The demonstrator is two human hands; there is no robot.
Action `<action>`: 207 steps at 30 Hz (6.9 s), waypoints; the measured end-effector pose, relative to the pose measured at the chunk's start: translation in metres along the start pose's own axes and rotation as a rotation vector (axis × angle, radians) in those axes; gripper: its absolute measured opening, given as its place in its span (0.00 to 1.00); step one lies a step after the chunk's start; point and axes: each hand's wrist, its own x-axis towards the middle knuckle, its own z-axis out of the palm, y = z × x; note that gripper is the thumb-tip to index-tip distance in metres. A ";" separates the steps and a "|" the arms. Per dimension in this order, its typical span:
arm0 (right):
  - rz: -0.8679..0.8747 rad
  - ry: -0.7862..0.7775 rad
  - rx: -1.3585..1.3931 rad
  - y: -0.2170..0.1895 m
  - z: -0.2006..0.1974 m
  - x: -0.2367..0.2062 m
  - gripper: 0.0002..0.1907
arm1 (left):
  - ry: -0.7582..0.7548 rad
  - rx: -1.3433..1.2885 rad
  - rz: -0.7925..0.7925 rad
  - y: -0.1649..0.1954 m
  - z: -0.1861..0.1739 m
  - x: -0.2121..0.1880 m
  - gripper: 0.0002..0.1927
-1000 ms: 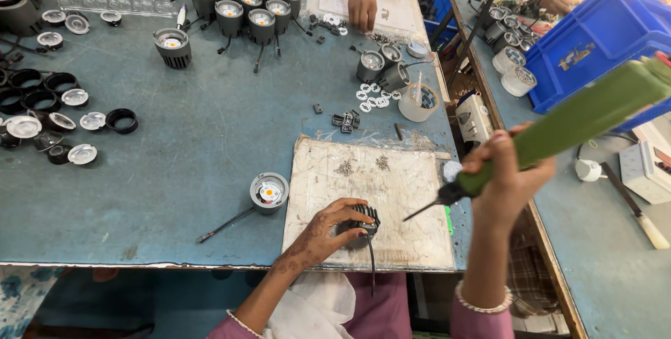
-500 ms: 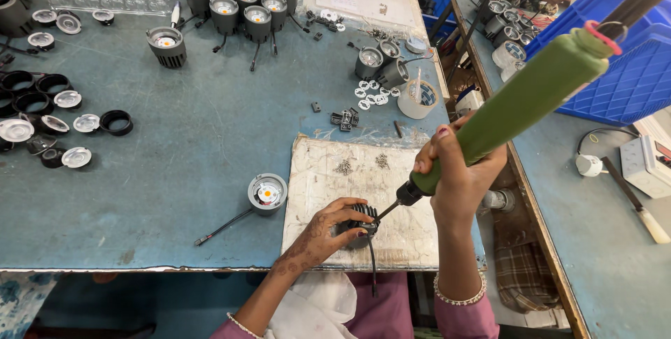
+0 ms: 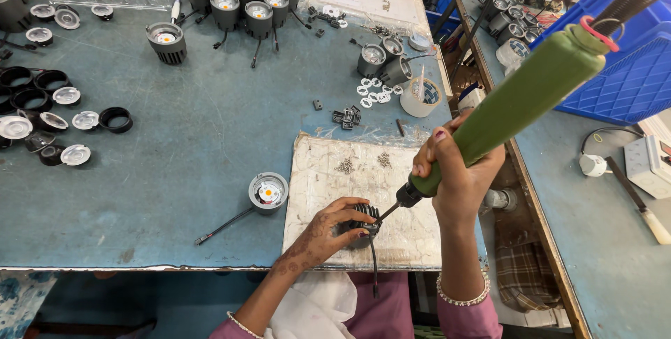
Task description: The person assembles LED light fixtures at a factory workstation. They use a green electric screwdriver to secure screws into the metal housing, insert LED modules, and attach black plastic covers. The person handles multiple units sequentially, placing finished items on the table.
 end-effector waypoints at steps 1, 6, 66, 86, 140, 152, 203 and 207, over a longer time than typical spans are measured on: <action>0.007 -0.031 0.018 0.001 -0.002 0.001 0.09 | -0.001 -0.004 0.005 0.000 0.000 0.000 0.14; 0.119 -0.226 0.179 0.011 -0.011 0.015 0.12 | -0.009 -0.012 -0.016 0.002 0.000 -0.001 0.14; -0.087 -0.019 -0.024 -0.025 -0.006 -0.016 0.08 | -0.094 0.008 -0.132 0.000 0.027 0.024 0.29; -0.045 0.020 -0.020 -0.016 -0.012 -0.019 0.08 | -0.101 -0.033 -0.155 0.002 0.027 0.032 0.32; 0.018 -0.233 0.239 -0.006 -0.037 -0.007 0.15 | -0.115 0.001 -0.134 -0.005 0.027 0.040 0.31; -0.060 -0.027 -0.044 -0.008 -0.012 -0.020 0.09 | -0.058 0.004 -0.106 -0.009 0.033 0.043 0.27; -0.170 0.104 -0.204 -0.013 0.001 -0.030 0.14 | -0.013 0.003 -0.054 -0.002 0.043 0.035 0.27; -0.193 0.212 -0.461 -0.010 0.012 -0.035 0.25 | -0.016 -0.011 -0.067 -0.004 0.042 0.038 0.27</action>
